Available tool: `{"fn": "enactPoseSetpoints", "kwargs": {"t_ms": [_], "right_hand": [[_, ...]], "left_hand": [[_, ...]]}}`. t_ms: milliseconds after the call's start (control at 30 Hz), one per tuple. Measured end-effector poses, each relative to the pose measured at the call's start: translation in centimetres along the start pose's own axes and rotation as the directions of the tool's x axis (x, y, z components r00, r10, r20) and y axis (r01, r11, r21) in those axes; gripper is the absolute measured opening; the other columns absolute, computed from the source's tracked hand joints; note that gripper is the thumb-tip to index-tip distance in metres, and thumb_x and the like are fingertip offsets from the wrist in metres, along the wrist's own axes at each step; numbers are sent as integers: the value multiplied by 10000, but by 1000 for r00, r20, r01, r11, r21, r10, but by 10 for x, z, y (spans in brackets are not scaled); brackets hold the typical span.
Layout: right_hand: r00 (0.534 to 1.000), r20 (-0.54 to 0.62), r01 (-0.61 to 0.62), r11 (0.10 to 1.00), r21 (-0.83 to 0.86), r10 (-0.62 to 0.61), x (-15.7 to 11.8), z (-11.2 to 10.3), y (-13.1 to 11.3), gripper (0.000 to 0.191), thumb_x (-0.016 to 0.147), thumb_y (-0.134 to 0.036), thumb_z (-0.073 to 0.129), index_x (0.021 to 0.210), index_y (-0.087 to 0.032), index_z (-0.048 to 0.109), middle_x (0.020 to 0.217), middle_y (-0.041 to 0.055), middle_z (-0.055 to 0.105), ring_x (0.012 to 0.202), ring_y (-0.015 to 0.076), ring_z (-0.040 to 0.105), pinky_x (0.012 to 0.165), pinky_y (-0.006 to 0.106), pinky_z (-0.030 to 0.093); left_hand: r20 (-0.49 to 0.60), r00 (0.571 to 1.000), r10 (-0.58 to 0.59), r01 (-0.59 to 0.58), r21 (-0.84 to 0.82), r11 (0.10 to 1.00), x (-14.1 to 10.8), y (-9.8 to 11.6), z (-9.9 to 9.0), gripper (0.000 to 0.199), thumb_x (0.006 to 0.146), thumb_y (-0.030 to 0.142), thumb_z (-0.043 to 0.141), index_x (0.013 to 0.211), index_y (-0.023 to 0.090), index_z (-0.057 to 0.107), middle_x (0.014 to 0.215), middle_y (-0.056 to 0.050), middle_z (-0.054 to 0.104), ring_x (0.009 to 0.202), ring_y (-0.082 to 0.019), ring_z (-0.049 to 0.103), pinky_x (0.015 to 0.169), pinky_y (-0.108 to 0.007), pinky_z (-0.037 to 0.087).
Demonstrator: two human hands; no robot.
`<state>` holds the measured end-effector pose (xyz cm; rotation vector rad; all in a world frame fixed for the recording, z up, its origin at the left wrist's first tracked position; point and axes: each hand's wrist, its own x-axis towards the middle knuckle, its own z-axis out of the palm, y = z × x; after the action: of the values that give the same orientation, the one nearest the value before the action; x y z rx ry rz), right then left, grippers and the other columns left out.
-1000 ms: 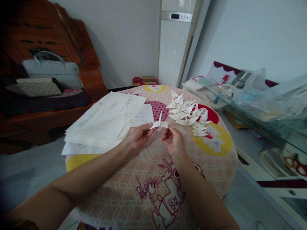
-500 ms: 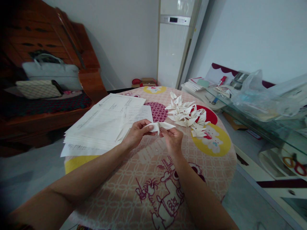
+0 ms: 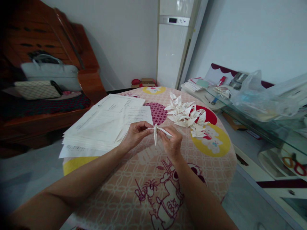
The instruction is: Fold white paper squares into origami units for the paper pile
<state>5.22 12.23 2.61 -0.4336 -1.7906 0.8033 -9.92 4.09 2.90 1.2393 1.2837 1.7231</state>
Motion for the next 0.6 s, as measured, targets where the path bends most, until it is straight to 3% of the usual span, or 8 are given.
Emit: {"fn": "enactPoseSetpoints", "kwargs": {"t_ms": [400,500,600], "right_hand": [[975,-35,-215,972,93,219,-3,1,-8,81,785,-290,727,752,-221,754,630,-14,624,578,138,546,560,261,437],[939,-6,-337,924,179,344,-3,4,-4,108,744,-289,742,690,-197,736,562,-19,614,515,129,534,504,250,426],[869,35,-479,821,311,494,-3,9,1,87,708,-266,732,685,-183,727,522,-15,631,451,132,550,450,250,454]], "left_hand": [[-21,998,-65,65,-32,997,-1,6,3,307,716,378,801,685,117,640,649,-26,647,578,-98,570,558,-205,427],[-4,993,-118,118,-68,991,-1,8,4,338,711,406,802,695,118,626,635,-31,652,564,-108,590,554,-212,459],[-9,979,-204,201,-130,971,-1,8,6,353,710,436,793,725,126,624,660,-26,662,555,-114,604,563,-234,502]]}}
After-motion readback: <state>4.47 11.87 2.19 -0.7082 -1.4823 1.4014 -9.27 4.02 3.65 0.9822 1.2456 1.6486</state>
